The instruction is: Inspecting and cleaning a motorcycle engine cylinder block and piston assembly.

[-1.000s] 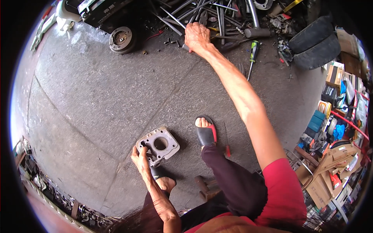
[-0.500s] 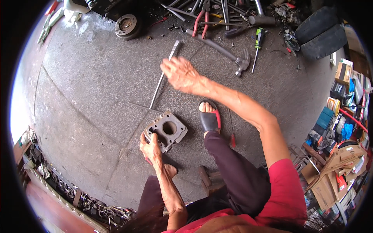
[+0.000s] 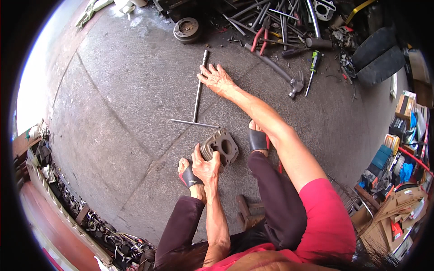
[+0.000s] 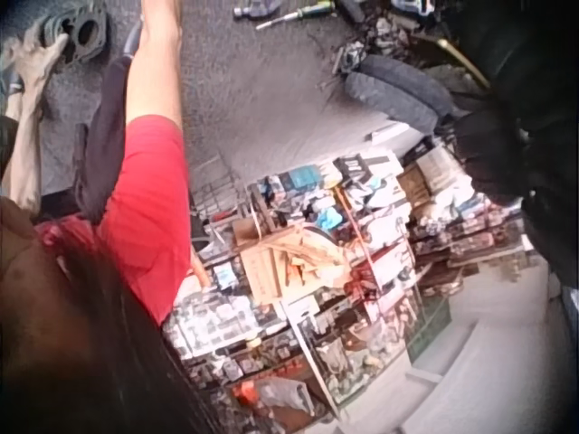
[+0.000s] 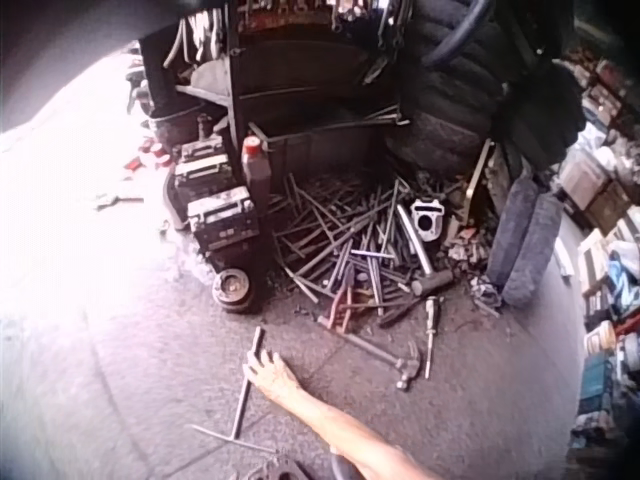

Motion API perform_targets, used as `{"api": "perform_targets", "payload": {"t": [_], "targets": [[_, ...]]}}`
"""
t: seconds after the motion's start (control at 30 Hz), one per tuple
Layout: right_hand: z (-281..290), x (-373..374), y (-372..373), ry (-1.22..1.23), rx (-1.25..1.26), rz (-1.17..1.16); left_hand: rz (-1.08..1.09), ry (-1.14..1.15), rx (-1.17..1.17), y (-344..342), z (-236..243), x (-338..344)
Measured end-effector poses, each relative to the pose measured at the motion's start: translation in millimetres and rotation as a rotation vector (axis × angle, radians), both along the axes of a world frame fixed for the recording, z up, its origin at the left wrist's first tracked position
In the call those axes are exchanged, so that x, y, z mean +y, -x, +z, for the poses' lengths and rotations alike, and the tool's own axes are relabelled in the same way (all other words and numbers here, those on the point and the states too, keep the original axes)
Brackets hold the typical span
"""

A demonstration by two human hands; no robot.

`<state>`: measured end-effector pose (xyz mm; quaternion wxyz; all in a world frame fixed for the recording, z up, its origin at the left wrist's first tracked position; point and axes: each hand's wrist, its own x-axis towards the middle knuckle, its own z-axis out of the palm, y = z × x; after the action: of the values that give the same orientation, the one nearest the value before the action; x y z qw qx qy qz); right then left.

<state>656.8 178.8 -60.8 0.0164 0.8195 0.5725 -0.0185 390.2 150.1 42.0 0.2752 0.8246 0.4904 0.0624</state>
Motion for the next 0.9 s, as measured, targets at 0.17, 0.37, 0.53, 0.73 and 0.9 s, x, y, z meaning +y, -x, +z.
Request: {"api": "perform_targets", "payload": {"t": [0.17,0.37,0.53,0.73,0.9], "targets": [[2.0,-6.2,-6.5,0.143,-0.269,0.137,0.137,0.157,0.067,18.5,11.3,-2.9],[27.4,-81.4,12.9,0.152,-0.021,0.126,0.041,0.145,-0.092,113.8,-45.8,15.7],[122.3,-149.3,15.3,0.141,0.014,0.049,0.699,1.109,-0.406,89.5,-18.2,-10.0],[246.8,-178.6,46.0,0.142,0.184,-0.198,0.779,1.544,-0.951,98.0,-44.9,-10.3],[241.7,-256.3,156.1,-0.415,0.760,-0.545,0.724,1.485,-1.068,96.6,-62.3,-42.6]]}}
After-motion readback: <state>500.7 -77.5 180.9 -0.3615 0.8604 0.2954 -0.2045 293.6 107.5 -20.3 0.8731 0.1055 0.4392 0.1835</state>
